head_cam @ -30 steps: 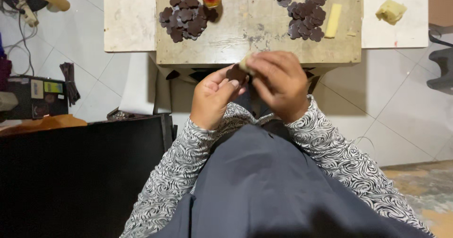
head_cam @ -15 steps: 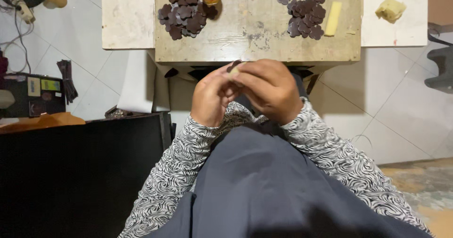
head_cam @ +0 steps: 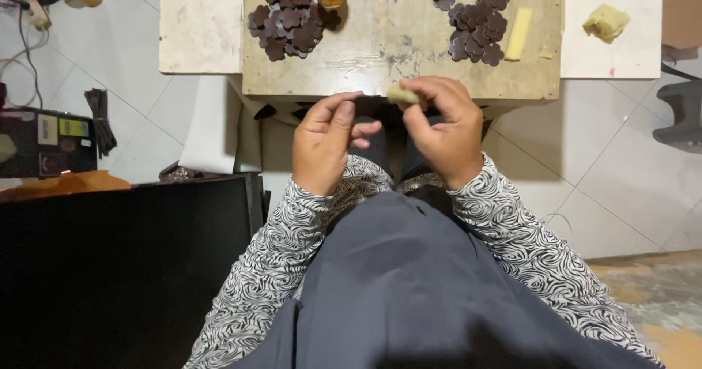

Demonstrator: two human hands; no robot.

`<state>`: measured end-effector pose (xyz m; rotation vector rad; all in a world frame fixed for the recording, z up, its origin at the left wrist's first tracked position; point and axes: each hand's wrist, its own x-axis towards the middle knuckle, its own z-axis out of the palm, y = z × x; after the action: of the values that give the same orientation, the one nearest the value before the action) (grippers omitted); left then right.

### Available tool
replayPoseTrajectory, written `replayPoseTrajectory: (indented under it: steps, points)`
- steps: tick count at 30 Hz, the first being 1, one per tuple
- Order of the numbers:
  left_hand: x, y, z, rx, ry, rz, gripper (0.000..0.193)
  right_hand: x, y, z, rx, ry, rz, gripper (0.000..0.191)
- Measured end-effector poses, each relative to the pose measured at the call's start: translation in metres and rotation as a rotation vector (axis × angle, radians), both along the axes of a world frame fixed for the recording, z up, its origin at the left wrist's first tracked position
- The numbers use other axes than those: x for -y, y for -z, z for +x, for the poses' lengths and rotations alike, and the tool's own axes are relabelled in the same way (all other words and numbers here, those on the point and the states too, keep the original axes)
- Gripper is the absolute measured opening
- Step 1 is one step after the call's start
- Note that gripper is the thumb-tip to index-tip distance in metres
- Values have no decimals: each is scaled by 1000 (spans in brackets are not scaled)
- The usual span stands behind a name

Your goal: The person repeatedly rubs small dark flower-shaped leather pieces with a yellow sponge to smooth or polish their surfaces. They handle the pieces one at a time, occasionally picking up a bottle of liquid and placing it back, then continue polishing and stacking the pieces on the table.

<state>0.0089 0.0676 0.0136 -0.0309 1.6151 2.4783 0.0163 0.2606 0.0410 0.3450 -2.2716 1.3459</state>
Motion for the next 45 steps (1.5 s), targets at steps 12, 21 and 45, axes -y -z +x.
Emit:
replayPoseTrajectory:
  steps: [12,21,45]
  points:
    - [-6,2,3,-225,0,91,35,10,-13,6,-19,-155,162,26]
    - [-7,21,3,-61,126,174,52,8,-20,9,-227,-145,239,32]
    - [-5,3,11,-69,63,83,46,4,-23,-2,-211,-50,301,33]
